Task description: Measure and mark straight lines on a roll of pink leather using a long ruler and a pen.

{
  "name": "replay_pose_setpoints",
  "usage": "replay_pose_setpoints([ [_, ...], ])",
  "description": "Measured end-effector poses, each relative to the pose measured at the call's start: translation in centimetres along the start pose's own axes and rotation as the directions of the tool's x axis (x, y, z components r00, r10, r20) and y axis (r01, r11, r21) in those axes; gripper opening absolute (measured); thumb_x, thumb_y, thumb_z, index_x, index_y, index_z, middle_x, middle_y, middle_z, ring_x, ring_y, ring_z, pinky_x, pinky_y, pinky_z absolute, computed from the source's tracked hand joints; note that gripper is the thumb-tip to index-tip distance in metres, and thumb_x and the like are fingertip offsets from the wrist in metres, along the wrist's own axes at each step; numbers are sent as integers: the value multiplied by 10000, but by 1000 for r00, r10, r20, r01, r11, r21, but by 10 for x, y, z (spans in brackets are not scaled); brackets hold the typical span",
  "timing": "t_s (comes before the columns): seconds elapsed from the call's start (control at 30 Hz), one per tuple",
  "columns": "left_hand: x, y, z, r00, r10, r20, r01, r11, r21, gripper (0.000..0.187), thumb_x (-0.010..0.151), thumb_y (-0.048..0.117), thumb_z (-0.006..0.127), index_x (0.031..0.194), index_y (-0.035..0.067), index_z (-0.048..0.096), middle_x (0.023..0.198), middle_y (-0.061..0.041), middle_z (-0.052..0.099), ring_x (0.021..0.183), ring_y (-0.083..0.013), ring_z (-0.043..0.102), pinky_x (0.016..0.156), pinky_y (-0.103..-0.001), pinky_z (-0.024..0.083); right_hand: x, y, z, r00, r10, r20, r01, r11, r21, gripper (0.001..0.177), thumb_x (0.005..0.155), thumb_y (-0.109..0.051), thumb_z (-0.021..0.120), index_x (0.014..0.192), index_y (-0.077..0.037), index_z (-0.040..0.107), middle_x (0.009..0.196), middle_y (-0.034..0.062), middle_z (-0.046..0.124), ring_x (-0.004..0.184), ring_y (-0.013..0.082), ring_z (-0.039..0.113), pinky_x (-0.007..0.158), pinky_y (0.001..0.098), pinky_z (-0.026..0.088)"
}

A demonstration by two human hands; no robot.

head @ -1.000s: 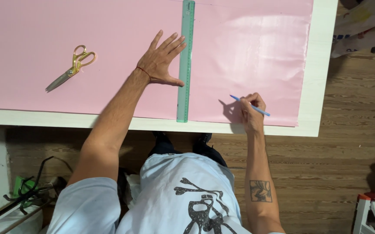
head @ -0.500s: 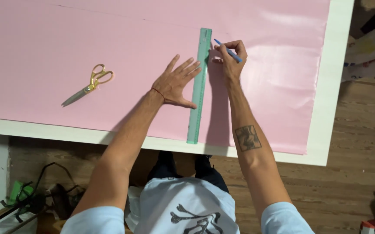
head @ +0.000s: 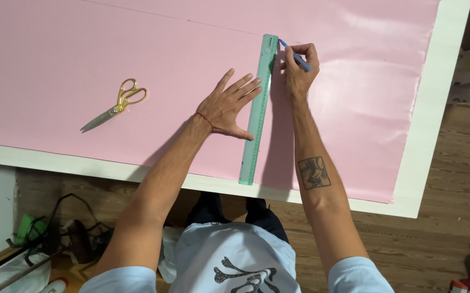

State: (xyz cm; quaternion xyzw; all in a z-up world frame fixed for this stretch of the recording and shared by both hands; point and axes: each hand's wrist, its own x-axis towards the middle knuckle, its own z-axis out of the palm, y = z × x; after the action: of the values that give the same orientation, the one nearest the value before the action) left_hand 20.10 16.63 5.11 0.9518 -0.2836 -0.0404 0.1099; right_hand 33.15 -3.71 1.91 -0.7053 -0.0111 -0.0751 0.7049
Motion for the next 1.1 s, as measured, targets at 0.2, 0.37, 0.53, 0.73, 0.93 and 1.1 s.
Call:
replay_pose_setpoints([
  [0.2,1,0,-1,1000,-3,2,3,1000,-4,1401,561,1066,473,1589,129,305,1669,-66,263,1543,-221,197,1280,-560,48,2,7,-1,1000,-9,13,9,1000,9,124,993,-73,721,942,-19,621,811,71,694,582,115,691,439,230,534],
  [0.37,1,1,-2,1000,-9,27,10,1000,-7,1404,543,1063,479,1586,140,303,1668,-55,259,1540,-217,196,1283,-551,49,3,16,-3,998,-52,29,52,999,15,128,1012,-73,724,959,-12,624,818,71,680,588,111,672,465,238,557],
  [0.53,2,0,2,1000,-5,18,5,1000,14,1402,552,1074,446,1587,138,306,1667,-59,258,1539,-223,198,1275,-555,45,7,26,-4,997,-73,38,73,997,12,137,1005,-93,721,968,-3,625,845,75,690,576,104,677,438,232,567],
  [0.73,3,-2,5,1000,6,20,-7,999,31,1406,560,1083,433,1584,128,312,1672,-61,251,1538,-229,207,1274,-564,41,10,34,-5,993,-107,43,107,994,-9,121,1013,-79,709,968,0,629,871,87,710,592,99,689,428,226,567],
  [0.93,0,2,-7,1000,9,3,-9,1000,-4,1393,593,1071,452,1595,111,322,1681,-59,269,1553,-224,205,1292,-561,45,12,34,-11,995,-72,76,76,996,-52,120,997,-78,721,947,-1,643,844,94,711,574,104,690,414,226,561],
  [1.1,1,1,-4,1000,6,4,-6,1000,4,1369,582,1052,492,1577,124,336,1661,-61,282,1537,-223,215,1276,-566,55,-38,-8,-32,986,63,153,-21,965,-263,115,982,-114,730,938,-27,669,792,92,713,562,102,678,418,221,498],
])
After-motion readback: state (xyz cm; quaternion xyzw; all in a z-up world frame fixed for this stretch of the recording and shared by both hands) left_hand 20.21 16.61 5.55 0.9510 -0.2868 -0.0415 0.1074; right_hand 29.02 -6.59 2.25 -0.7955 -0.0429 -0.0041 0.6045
